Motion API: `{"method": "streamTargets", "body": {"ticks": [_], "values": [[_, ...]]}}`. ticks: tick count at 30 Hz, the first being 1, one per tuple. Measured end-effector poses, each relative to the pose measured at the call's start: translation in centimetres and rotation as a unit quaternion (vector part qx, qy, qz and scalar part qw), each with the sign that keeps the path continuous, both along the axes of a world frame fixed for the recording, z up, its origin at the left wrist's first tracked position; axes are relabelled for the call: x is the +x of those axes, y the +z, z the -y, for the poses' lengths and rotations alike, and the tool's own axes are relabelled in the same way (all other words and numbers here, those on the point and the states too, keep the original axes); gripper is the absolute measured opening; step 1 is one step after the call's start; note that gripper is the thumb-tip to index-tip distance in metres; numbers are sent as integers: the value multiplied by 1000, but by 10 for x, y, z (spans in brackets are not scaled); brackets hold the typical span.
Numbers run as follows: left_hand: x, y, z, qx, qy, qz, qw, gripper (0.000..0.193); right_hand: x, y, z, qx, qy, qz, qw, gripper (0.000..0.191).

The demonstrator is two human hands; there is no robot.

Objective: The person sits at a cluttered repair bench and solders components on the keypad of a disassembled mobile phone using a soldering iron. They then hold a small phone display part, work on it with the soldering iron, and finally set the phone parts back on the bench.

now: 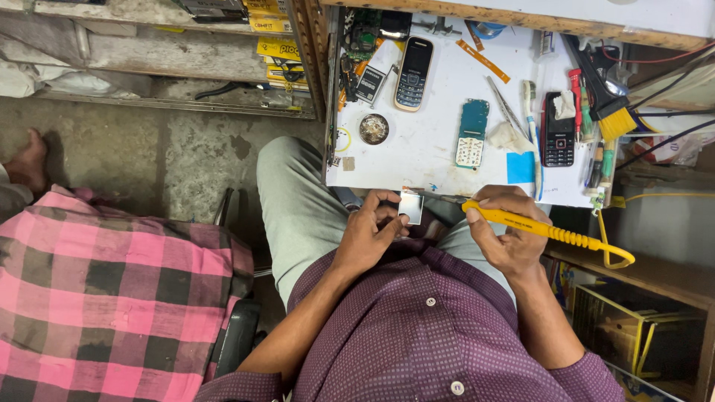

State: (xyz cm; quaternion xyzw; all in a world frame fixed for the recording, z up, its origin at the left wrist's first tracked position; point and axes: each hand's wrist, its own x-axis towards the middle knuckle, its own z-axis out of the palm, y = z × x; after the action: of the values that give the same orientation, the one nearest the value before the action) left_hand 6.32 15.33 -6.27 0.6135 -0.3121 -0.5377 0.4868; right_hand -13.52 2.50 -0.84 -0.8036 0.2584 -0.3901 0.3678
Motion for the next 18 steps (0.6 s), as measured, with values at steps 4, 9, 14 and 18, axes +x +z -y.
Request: {"method": "streamTargets", "body": {"ticks": [4,9,14,18], "values": [[1,0,0,-3,3,-1,1000,33,0,0,0,2,0,3,1000,24],[1,0,-1,5,1,3,1000,34,0,-2,0,6,0,3,1000,24],[1,0,0,8,-1,9,1000,34,0,-3,0,0,0,6,1000,24],[1,1,-1,12,2,5,1000,34,0,-3,0,5,0,5,1000,24]]}}
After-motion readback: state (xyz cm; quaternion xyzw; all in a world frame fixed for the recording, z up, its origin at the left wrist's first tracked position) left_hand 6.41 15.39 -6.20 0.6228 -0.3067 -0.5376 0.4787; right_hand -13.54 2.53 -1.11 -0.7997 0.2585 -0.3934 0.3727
